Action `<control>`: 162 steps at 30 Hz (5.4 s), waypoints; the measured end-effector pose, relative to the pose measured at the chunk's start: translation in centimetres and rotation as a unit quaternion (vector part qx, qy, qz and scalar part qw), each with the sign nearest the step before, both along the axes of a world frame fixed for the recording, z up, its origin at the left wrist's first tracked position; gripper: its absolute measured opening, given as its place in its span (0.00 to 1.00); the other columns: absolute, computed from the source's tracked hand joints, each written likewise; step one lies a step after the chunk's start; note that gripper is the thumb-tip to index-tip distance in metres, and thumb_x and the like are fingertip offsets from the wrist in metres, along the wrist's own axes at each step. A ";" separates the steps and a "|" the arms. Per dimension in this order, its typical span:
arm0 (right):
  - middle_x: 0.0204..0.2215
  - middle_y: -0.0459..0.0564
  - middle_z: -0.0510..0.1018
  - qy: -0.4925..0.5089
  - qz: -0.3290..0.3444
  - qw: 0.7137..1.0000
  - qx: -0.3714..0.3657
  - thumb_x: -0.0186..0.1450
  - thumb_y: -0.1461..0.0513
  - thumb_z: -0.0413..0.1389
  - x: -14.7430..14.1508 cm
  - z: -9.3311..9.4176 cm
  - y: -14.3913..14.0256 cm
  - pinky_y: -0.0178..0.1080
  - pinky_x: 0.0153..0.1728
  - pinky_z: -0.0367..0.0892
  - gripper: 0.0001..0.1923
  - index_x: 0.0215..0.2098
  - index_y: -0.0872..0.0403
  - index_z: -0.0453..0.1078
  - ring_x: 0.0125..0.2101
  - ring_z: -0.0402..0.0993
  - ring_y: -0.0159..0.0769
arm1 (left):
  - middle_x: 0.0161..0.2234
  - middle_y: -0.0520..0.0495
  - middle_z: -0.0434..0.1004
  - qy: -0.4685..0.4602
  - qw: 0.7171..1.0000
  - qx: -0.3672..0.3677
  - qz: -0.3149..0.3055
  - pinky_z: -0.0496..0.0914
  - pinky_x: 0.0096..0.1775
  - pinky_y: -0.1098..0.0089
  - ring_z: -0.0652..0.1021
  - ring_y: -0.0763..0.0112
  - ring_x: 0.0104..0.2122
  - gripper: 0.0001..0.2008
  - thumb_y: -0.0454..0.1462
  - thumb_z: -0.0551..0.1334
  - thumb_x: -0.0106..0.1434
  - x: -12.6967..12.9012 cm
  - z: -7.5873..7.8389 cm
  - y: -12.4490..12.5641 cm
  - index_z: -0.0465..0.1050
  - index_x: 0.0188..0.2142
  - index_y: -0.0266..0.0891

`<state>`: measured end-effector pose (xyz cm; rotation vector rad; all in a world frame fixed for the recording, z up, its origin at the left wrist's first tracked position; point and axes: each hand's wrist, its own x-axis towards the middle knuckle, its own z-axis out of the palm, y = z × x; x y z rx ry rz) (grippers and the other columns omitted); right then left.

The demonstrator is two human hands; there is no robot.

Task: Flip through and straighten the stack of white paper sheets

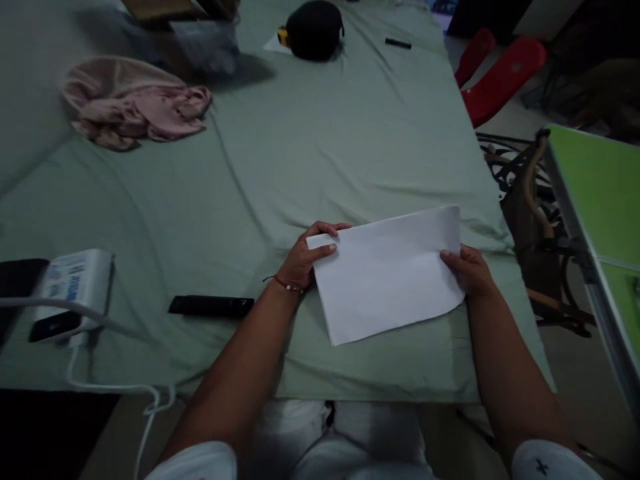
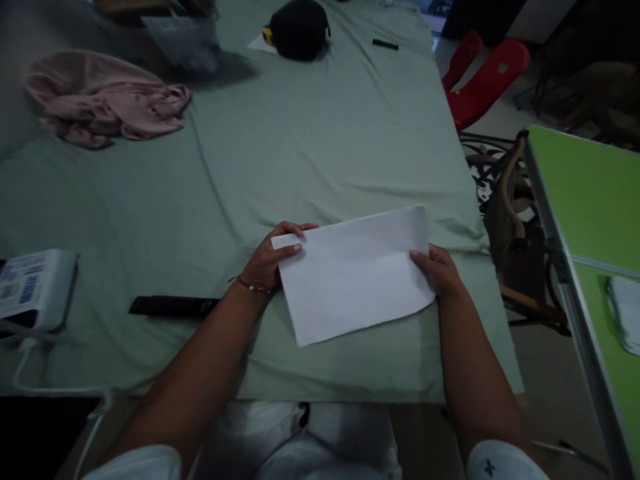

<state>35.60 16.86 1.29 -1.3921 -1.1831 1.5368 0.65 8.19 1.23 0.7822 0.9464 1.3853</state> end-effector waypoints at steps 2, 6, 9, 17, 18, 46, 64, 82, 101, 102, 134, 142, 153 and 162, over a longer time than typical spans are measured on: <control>0.22 0.44 0.80 0.005 -0.009 1.000 0.006 0.44 0.48 0.77 0.1 -0.2 0.0 0.36 0.20 0.64 0.24 0.30 0.51 0.77 0.19 0.69 0.32 | 0.56 0.43 0.82 0.002 1.000 -0.006 0.016 0.74 0.45 0.64 0.82 0.57 0.49 0.25 0.42 0.79 0.49 0.0 -0.2 0.1 0.72 0.43 0.43; 0.26 0.44 0.82 0.009 -0.057 0.996 0.065 0.45 0.47 0.76 0.0 -0.7 0.5 0.38 0.26 0.70 0.23 0.33 0.50 0.79 0.23 0.73 0.34 | 0.49 0.44 0.84 0.019 0.999 -0.020 0.034 0.76 0.45 0.62 0.83 0.56 0.46 0.36 0.45 0.79 0.49 0.3 -0.7 0.3 0.73 0.56 0.44; 0.33 0.46 0.85 0.017 -0.095 0.988 0.120 0.48 0.47 0.74 -0.2 -1.0 0.9 0.43 0.38 0.77 0.24 0.38 0.49 0.79 0.33 0.80 0.40 | 0.44 0.41 0.86 0.043 0.999 -0.025 -0.010 0.77 0.46 0.59 0.84 0.54 0.44 0.32 0.49 0.79 0.50 0.6 -1.2 0.4 0.79 0.51 0.39; 0.41 0.48 0.86 0.032 -0.112 0.976 0.186 0.52 0.48 0.72 -0.3 -1.4 1.4 0.48 0.51 0.75 0.21 0.38 0.48 0.76 0.45 0.82 0.43 | 0.37 0.41 0.85 0.218 0.975 -0.027 -0.026 0.75 0.38 0.64 0.82 0.57 0.38 0.32 0.64 0.69 0.59 1.0 -1.5 0.2 0.83 0.39 0.35; 0.41 0.48 0.86 0.034 -0.114 0.975 0.189 0.52 0.48 0.72 -0.3 -1.5 1.4 0.48 0.51 0.76 0.21 0.38 0.48 0.76 0.45 0.82 0.43 | 0.37 0.41 0.85 0.236 0.971 -0.031 -0.022 0.75 0.38 0.63 0.82 0.56 0.38 0.32 0.64 0.69 0.59 1.1 -1.4 0.2 0.83 0.40 0.35; 0.31 0.48 0.83 0.008 -0.072 0.991 0.116 0.46 0.45 0.77 -0.6 -1.8 0.7 0.39 0.31 0.74 0.27 0.33 0.53 0.78 0.28 0.75 0.35 | 0.43 0.36 0.86 0.310 0.949 -0.048 -0.008 0.81 0.47 0.52 0.84 0.46 0.46 0.33 0.55 0.79 0.48 0.9 -0.3 0.1 0.83 0.44 0.32; 0.18 0.43 0.59 -0.294 -0.010 0.911 0.289 0.65 0.37 0.57 -1.4 0.2 0.0 0.36 0.23 0.53 0.32 0.19 0.51 0.59 0.22 0.54 0.29 | 0.44 0.34 0.87 0.226 0.974 -0.027 0.019 0.82 0.49 0.52 0.84 0.45 0.48 0.37 0.56 0.81 0.44 -0.1 -0.9 0.8 0.81 0.46 0.33; 0.18 0.42 0.55 -0.315 -0.060 0.880 0.350 0.68 0.37 0.54 -0.4 -1.8 -0.3 0.37 0.24 0.51 0.33 0.20 0.50 0.55 0.22 0.50 0.29 | 0.39 0.40 0.85 0.241 0.969 -0.045 0.012 0.79 0.39 0.64 0.83 0.59 0.39 0.32 0.59 0.71 0.57 0.1 -1.8 0.5 0.83 0.46 0.35; 0.22 0.41 0.54 -0.228 -0.063 0.919 0.317 0.68 0.41 0.59 0.1 -1.8 0.0 0.36 0.25 0.49 0.29 0.22 0.51 0.57 0.25 0.49 0.28 | 0.45 0.35 0.86 0.269 0.963 -0.018 -0.014 0.80 0.52 0.50 0.84 0.46 0.49 0.33 0.52 0.79 0.47 0.0 -1.2 0.4 0.82 0.47 0.35; 0.21 0.41 0.54 -0.225 -0.063 0.920 0.314 0.67 0.41 0.59 0.1 -1.7 0.0 0.36 0.25 0.49 0.29 0.22 0.51 0.56 0.25 0.49 0.28 | 0.45 0.35 0.86 0.265 0.964 -0.018 -0.013 0.80 0.52 0.50 0.84 0.46 0.49 0.34 0.53 0.79 0.47 0.0 -1.1 0.4 0.82 0.48 0.34; 0.21 0.41 0.52 -0.199 -0.064 0.931 0.298 0.66 0.38 0.60 0.3 -1.7 0.0 0.38 0.24 0.46 0.32 0.21 0.50 0.54 0.24 0.47 0.29 | 0.45 0.37 0.86 0.262 0.965 -0.024 -0.012 0.80 0.51 0.52 0.83 0.47 0.50 0.35 0.57 0.77 0.50 0.2 -1.1 0.2 0.81 0.48 0.35; 0.22 0.40 0.52 -0.186 -0.075 0.936 0.290 0.65 0.38 0.61 0.5 -2.0 0.1 0.37 0.25 0.46 0.33 0.22 0.50 0.54 0.25 0.46 0.29 | 0.41 0.37 0.86 0.268 0.963 -0.029 -0.001 0.81 0.45 0.57 0.84 0.49 0.46 0.36 0.63 0.73 0.53 0.2 -0.9 0.3 0.82 0.45 0.35; 0.21 0.40 0.51 -0.181 -0.080 0.935 0.294 0.65 0.38 0.62 0.5 -2.0 0.2 0.37 0.25 0.45 0.34 0.21 0.50 0.51 0.24 0.46 0.28 | 0.41 0.38 0.86 0.275 0.961 -0.027 0.011 0.82 0.45 0.57 0.84 0.49 0.45 0.35 0.63 0.73 0.54 0.5 -1.2 0.2 0.82 0.46 0.35; 0.21 0.40 0.51 -0.171 -0.086 0.938 0.290 0.64 0.38 0.62 0.2 -1.8 0.1 0.37 0.24 0.45 0.34 0.21 0.50 0.53 0.24 0.46 0.28 | 0.42 0.37 0.86 0.288 0.957 -0.022 0.001 0.81 0.46 0.57 0.84 0.49 0.45 0.36 0.63 0.72 0.55 0.3 -1.3 0.2 0.82 0.47 0.34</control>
